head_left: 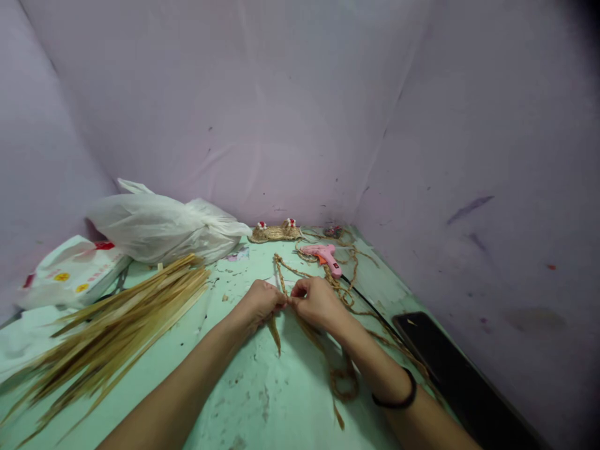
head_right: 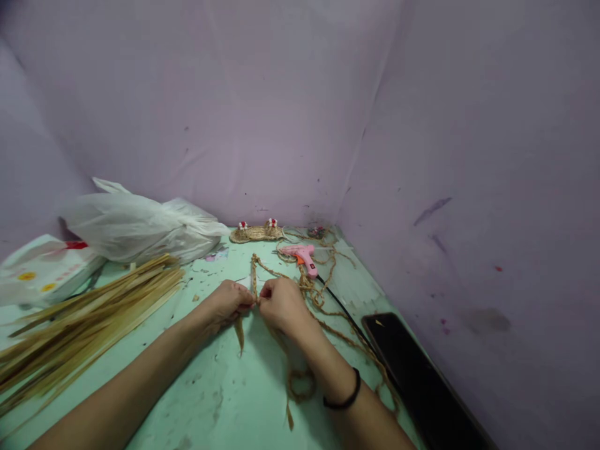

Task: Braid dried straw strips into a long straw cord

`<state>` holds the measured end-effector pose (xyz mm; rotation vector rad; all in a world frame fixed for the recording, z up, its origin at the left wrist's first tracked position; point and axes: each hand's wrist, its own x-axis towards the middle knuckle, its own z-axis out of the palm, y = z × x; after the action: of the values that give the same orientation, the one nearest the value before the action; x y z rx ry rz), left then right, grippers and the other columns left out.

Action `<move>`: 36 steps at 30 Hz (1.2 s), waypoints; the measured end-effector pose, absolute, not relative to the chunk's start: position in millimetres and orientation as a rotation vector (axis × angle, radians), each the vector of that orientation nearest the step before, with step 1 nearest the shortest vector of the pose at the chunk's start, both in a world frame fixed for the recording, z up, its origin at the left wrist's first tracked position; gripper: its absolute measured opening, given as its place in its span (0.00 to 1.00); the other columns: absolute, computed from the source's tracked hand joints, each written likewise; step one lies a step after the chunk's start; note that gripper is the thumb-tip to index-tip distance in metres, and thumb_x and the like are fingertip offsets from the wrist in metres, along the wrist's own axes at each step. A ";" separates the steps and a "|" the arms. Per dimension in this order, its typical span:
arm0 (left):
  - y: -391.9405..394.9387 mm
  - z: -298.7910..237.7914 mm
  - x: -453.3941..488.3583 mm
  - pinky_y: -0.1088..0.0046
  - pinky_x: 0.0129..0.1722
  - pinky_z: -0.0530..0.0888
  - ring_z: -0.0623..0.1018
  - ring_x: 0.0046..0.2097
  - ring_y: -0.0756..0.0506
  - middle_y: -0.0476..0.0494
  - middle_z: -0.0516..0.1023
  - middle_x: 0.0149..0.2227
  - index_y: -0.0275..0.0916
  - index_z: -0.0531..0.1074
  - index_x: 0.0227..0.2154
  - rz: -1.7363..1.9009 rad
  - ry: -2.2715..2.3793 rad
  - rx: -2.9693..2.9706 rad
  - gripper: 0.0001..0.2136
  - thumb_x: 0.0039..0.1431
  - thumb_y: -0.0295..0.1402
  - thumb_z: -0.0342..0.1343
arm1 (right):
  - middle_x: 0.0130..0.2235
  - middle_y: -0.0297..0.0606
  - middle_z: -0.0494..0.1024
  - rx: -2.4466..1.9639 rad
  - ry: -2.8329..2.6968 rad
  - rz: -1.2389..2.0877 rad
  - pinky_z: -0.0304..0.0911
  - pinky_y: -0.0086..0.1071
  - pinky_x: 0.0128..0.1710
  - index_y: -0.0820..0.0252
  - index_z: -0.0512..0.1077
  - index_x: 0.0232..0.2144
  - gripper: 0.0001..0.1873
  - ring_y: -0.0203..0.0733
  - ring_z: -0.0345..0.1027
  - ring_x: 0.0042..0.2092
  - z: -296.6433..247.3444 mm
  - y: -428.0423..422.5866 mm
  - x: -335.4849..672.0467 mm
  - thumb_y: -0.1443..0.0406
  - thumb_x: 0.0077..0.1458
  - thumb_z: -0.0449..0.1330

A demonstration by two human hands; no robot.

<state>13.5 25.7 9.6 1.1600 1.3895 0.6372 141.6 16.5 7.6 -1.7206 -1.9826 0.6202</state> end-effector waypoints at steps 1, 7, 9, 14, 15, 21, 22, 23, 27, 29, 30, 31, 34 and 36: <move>25.3 9.8 14.8 0.80 0.12 0.43 0.49 0.11 0.59 0.57 0.51 0.07 0.36 0.56 0.09 0.651 1.394 1.154 0.08 0.34 0.23 0.49 | 0.22 0.40 0.75 -1.776 -2.001 0.550 0.51 0.25 0.23 0.64 0.73 0.21 0.07 0.36 0.65 0.26 12.4 13.1 139.3 0.68 0.40 0.55; 25.0 5.5 13.5 0.79 0.11 0.42 0.48 0.10 0.58 0.56 0.50 0.06 0.38 0.52 0.08 0.615 1.389 1.015 0.10 0.35 0.25 0.47 | 0.25 0.47 0.76 -1.922 -2.139 0.269 0.47 0.29 0.22 0.64 0.75 0.22 0.10 0.41 0.67 0.26 24.8 -7.7 118.1 0.67 0.41 0.53; 26.2 3.6 9.3 0.79 0.11 0.42 0.49 0.10 0.58 0.56 0.51 0.07 0.37 0.54 0.08 0.600 1.332 1.048 0.08 0.35 0.26 0.46 | 0.26 0.48 0.76 -1.905 -2.194 0.210 0.46 0.29 0.22 0.64 0.75 0.23 0.11 0.42 0.67 0.27 25.1 -12.2 113.5 0.68 0.41 0.53; 32.2 5.0 -2.1 0.80 0.11 0.42 0.49 0.11 0.59 0.57 0.53 0.09 0.36 0.58 0.12 0.564 1.232 1.156 0.06 0.34 0.28 0.51 | 0.22 0.41 0.74 -1.801 -2.218 0.350 0.46 0.28 0.21 0.63 0.73 0.20 0.11 0.37 0.64 0.25 30.6 -5.4 124.1 0.64 0.44 0.53; 33.3 6.1 -3.5 0.80 0.11 0.42 0.49 0.11 0.59 0.58 0.53 0.09 0.37 0.58 0.12 0.554 1.222 1.157 0.07 0.35 0.29 0.52 | 0.20 0.40 0.73 -1.794 -2.155 0.427 0.46 0.27 0.21 0.63 0.72 0.19 0.13 0.36 0.63 0.24 31.3 -0.6 129.1 0.61 0.45 0.53; 35.3 8.7 -5.7 0.80 0.10 0.42 0.49 0.11 0.59 0.58 0.54 0.10 0.36 0.59 0.14 0.539 1.175 1.173 0.06 0.35 0.31 0.52 | 0.21 0.37 0.70 -1.650 -1.417 1.244 0.54 0.24 0.23 0.66 0.67 0.20 0.10 0.31 0.61 0.23 21.1 20.5 139.9 0.66 0.48 0.50; 35.3 8.1 -5.5 0.80 0.10 0.42 0.49 0.11 0.59 0.58 0.54 0.10 0.37 0.59 0.13 0.538 1.171 1.179 0.06 0.34 0.30 0.52 | 0.20 0.36 0.69 -1.591 -1.323 1.426 0.55 0.24 0.22 0.65 0.66 0.20 0.09 0.31 0.61 0.22 18.5 20.0 137.3 0.68 0.48 0.50; 35.4 7.4 -5.2 0.80 0.10 0.43 0.49 0.11 0.59 0.58 0.54 0.09 0.37 0.58 0.13 0.536 1.173 1.188 0.07 0.34 0.30 0.51 | 0.19 0.34 0.68 -1.539 -1.261 1.562 0.54 0.24 0.21 0.65 0.66 0.20 0.08 0.30 0.60 0.20 16.1 18.8 134.4 0.69 0.47 0.51; 36.0 5.4 -4.8 0.80 0.10 0.45 0.51 0.10 0.57 0.57 0.54 0.08 0.36 0.60 0.12 0.511 1.197 1.271 0.04 0.34 0.29 0.50 | 0.11 0.27 0.58 -1.548 -1.262 1.573 0.40 0.23 0.14 0.65 0.64 0.16 0.08 0.25 0.45 0.13 9.5 15.1 127.4 0.71 0.45 0.51; 35.9 6.5 -5.6 0.80 0.11 0.48 0.52 0.10 0.57 0.55 0.57 0.09 0.35 0.63 0.12 0.455 1.180 1.345 0.03 0.35 0.28 0.49 | 0.11 0.26 0.58 -1.600 -1.309 1.464 0.36 0.23 0.14 0.65 0.64 0.14 0.08 0.24 0.42 0.13 6.0 16.5 128.5 0.72 0.43 0.53; 35.7 7.7 -6.3 0.80 0.12 0.50 0.54 0.11 0.57 0.53 0.59 0.09 0.34 0.64 0.12 0.429 1.183 1.387 0.04 0.35 0.27 0.49 | 0.11 0.26 0.58 -1.612 -1.328 1.434 0.37 0.24 0.14 0.65 0.64 0.14 0.08 0.24 0.42 0.13 4.0 17.8 129.5 0.72 0.41 0.53; 35.3 9.4 -7.0 0.80 0.13 0.52 0.56 0.12 0.57 0.52 0.61 0.09 0.33 0.64 0.11 0.406 1.208 1.430 0.04 0.35 0.26 0.49 | 0.11 0.26 0.58 -1.619 -1.347 1.415 0.37 0.24 0.14 0.65 0.64 0.14 0.07 0.24 0.42 0.14 2.0 19.0 130.5 0.72 0.40 0.54; 32.6 17.0 -7.5 0.79 0.16 0.57 0.61 0.14 0.54 0.49 0.64 0.10 0.33 0.67 0.12 0.357 1.400 1.530 0.05 0.36 0.27 0.51 | 0.10 0.25 0.57 -1.620 -1.365 1.405 0.37 0.24 0.14 0.64 0.64 0.13 0.06 0.24 0.42 0.14 -2.6 21.4 131.6 0.72 0.37 0.55; 28.1 23.2 -4.2 0.78 0.16 0.58 0.63 0.16 0.52 0.48 0.64 0.11 0.33 0.68 0.13 0.295 1.525 1.595 0.05 0.37 0.28 0.52 | 0.10 0.25 0.58 -1.598 -1.338 1.423 0.37 0.24 0.14 0.65 0.65 0.13 0.04 0.24 0.43 0.14 -3.9 21.5 130.7 0.72 0.36 0.54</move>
<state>-4.2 28.1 23.2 1.5946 1.5254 0.2954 130.7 21.5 -3.9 -1.5983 -1.3381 1.4226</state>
